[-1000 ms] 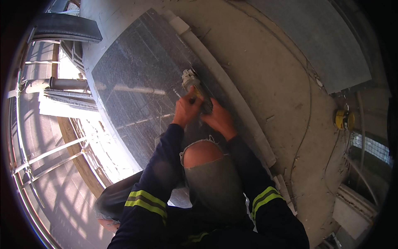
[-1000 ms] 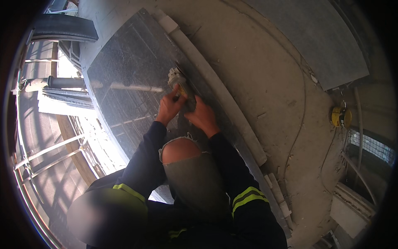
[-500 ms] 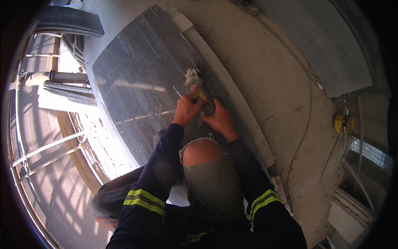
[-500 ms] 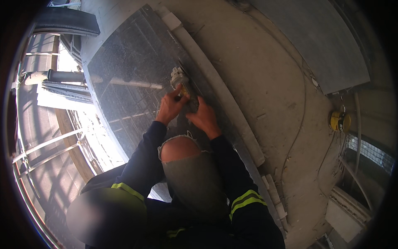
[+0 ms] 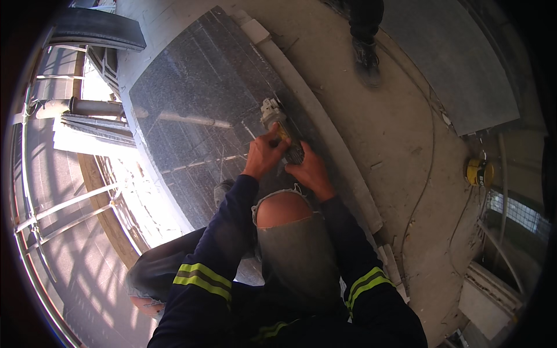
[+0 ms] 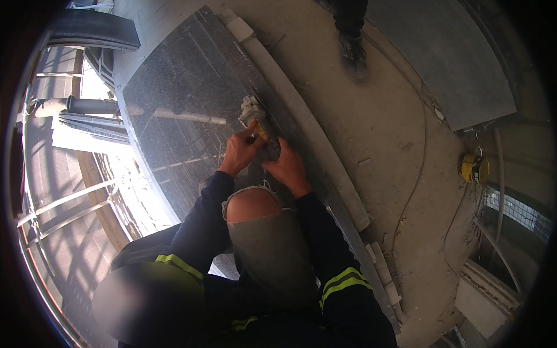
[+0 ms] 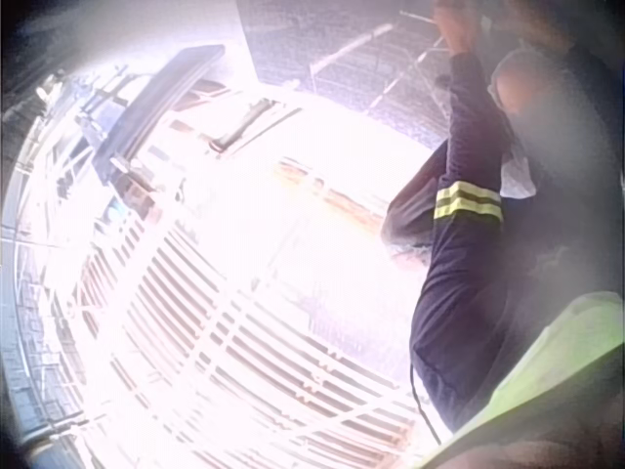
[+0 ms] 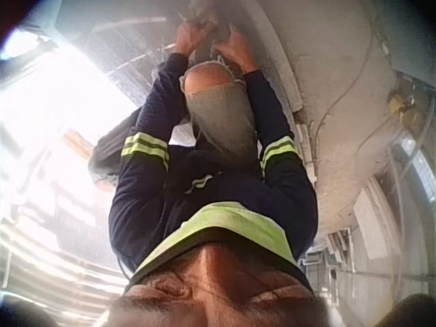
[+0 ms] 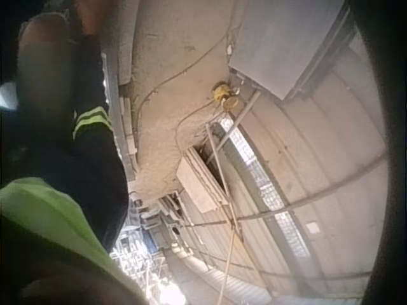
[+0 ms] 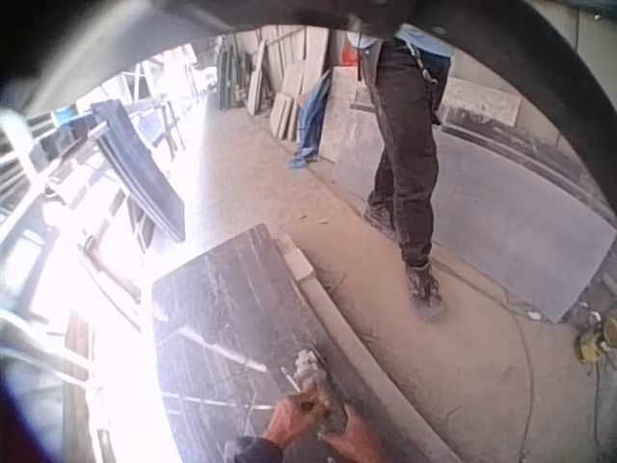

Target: The person kneels on the floor and uses an angle grinder to grind the surface of a large stone slab. They move the tool back and forth along the slab, generating dust as they work.

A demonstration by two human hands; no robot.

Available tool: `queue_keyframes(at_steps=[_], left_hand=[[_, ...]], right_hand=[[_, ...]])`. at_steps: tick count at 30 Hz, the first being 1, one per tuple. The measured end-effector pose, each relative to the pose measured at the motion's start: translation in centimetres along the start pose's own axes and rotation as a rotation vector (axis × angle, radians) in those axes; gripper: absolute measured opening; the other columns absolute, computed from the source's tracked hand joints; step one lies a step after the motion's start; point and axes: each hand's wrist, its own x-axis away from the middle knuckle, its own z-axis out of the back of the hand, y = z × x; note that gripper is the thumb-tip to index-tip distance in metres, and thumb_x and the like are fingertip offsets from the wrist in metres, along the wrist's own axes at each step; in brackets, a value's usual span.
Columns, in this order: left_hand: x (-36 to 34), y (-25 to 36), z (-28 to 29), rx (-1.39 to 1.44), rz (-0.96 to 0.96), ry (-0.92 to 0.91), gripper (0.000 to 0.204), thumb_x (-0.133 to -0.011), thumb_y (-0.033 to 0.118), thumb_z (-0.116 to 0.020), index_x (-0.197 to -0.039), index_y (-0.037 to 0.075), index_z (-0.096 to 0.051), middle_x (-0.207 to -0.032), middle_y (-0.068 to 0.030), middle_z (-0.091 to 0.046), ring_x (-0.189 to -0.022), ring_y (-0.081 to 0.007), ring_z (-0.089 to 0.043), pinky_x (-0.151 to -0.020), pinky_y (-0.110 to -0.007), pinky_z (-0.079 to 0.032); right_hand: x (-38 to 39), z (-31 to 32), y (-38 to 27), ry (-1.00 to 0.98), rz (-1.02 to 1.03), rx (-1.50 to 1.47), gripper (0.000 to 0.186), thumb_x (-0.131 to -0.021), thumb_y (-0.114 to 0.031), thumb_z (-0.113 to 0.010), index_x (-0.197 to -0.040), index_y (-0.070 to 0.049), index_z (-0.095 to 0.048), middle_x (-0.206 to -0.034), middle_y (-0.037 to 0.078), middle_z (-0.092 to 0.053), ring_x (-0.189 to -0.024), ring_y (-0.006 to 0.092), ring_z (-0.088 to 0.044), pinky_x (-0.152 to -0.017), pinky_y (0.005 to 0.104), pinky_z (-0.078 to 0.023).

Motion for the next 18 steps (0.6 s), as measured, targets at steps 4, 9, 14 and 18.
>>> queue_keyframes(at_steps=[4, 9, 14, 18], left_hand=[[0.2, 0.0, 0.0, -0.007, 0.008, -0.013, 0.080, -0.092, 0.044, -0.079, -0.154, 0.000, -0.057, -0.106, -0.0338, -0.077, -0.107, -0.0418, -0.078, -0.095, -0.044, -0.059], [0.4, 0.1, -0.2, 0.026, 0.010, -0.012, 0.078, -0.092, 0.043, -0.079, -0.154, 0.000, -0.058, -0.106, -0.0335, -0.077, -0.106, -0.0411, -0.078, -0.094, -0.043, -0.059], [0.5, 0.0, -0.2, 0.021, -0.001, -0.021, 0.078, -0.092, 0.043, -0.080, -0.154, 0.000, -0.057, -0.106, -0.0330, -0.077, -0.106, -0.0409, -0.079, -0.094, -0.044, -0.059], [0.6, 0.1, -0.3, 0.017, 0.012, -0.034, 0.079, -0.092, 0.043, -0.080, -0.154, 0.000, -0.058, -0.106, -0.0331, -0.077, -0.106, -0.0410, -0.079, -0.094, -0.043, -0.059]], right_hand=[[0.1, -0.2, 0.3, 0.015, 0.013, -0.036, 0.099, -0.074, -0.034, -0.086, -0.158, -0.001, -0.045, -0.127, 0.031, -0.072, -0.121, 0.0478, -0.069, -0.103, 0.0519, -0.055], [0.3, -0.1, 0.8, 0.019, 0.038, -0.012, 0.098, -0.074, -0.034, -0.085, -0.158, -0.001, -0.045, -0.129, 0.030, -0.071, -0.123, 0.0474, -0.068, -0.103, 0.0519, -0.055], [0.7, 0.1, 0.7, 0.005, 0.016, -0.031, 0.096, -0.075, -0.033, -0.086, -0.157, -0.003, -0.046, -0.130, 0.030, -0.071, -0.122, 0.0474, -0.068, -0.103, 0.0520, -0.055], [1.1, 0.5, 0.4, 0.006, 0.044, -0.058, 0.094, -0.076, -0.033, -0.086, -0.157, -0.005, -0.047, -0.130, 0.028, -0.072, -0.122, 0.0471, -0.068, -0.103, 0.0521, -0.055]])
